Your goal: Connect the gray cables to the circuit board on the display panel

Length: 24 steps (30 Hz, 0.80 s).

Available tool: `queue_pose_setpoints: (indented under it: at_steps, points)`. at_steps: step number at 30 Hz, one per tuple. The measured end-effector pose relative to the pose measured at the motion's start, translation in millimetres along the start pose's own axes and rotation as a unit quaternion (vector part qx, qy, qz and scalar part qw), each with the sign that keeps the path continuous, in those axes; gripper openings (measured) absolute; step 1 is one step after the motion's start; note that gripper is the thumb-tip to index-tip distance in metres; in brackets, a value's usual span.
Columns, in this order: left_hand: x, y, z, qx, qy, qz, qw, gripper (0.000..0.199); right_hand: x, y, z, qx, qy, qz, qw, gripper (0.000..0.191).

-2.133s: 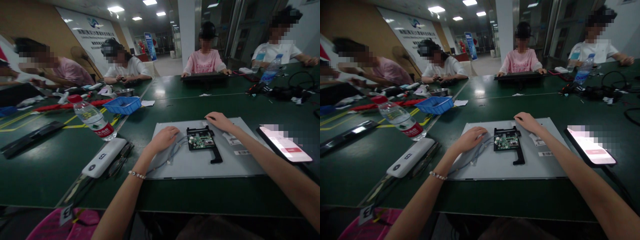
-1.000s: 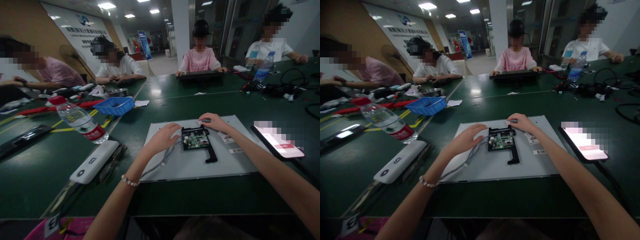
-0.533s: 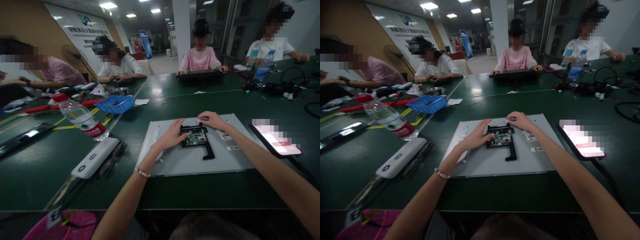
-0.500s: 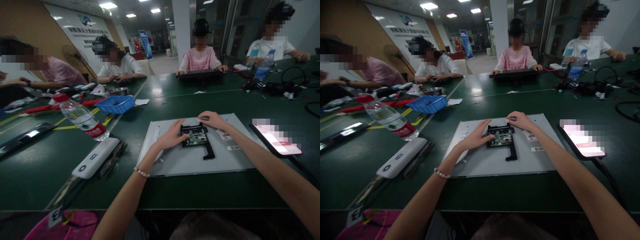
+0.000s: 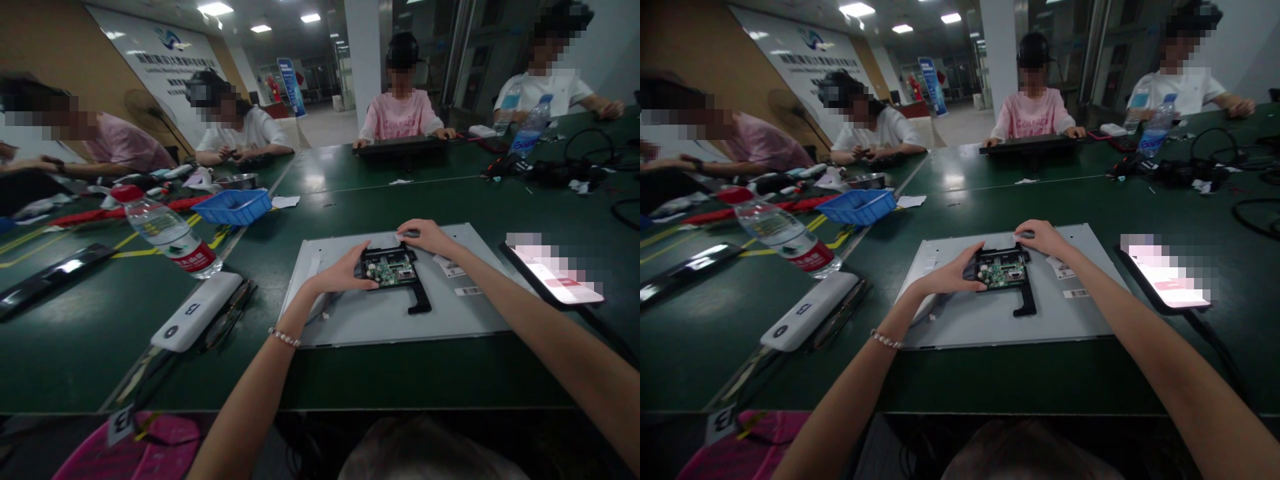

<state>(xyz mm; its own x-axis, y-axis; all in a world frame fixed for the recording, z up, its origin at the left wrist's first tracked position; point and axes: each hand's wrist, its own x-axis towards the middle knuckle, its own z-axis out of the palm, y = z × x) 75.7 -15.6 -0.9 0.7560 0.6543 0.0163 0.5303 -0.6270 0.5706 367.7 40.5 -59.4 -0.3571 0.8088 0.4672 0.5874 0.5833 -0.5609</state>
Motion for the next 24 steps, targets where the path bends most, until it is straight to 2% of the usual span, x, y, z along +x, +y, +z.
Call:
queue_pose_setpoints:
  at_steps: [7,17,24]
  points:
    - [1,2,0.0,0.001,-0.004,-0.003,1.0,0.093,1,2,1,-0.001,0.008,-0.006,1.0,0.021]
    - [2,4,0.0,-0.044,-0.011,-0.024,0.999,0.102,2,6,4,-0.002,0.017,-0.008,1.0,0.02]
    - [3,0,1.1,-0.054,-0.01,-0.013,0.998,0.101,5,-3,-12,-0.054,-0.051,-0.044,0.996,0.02]
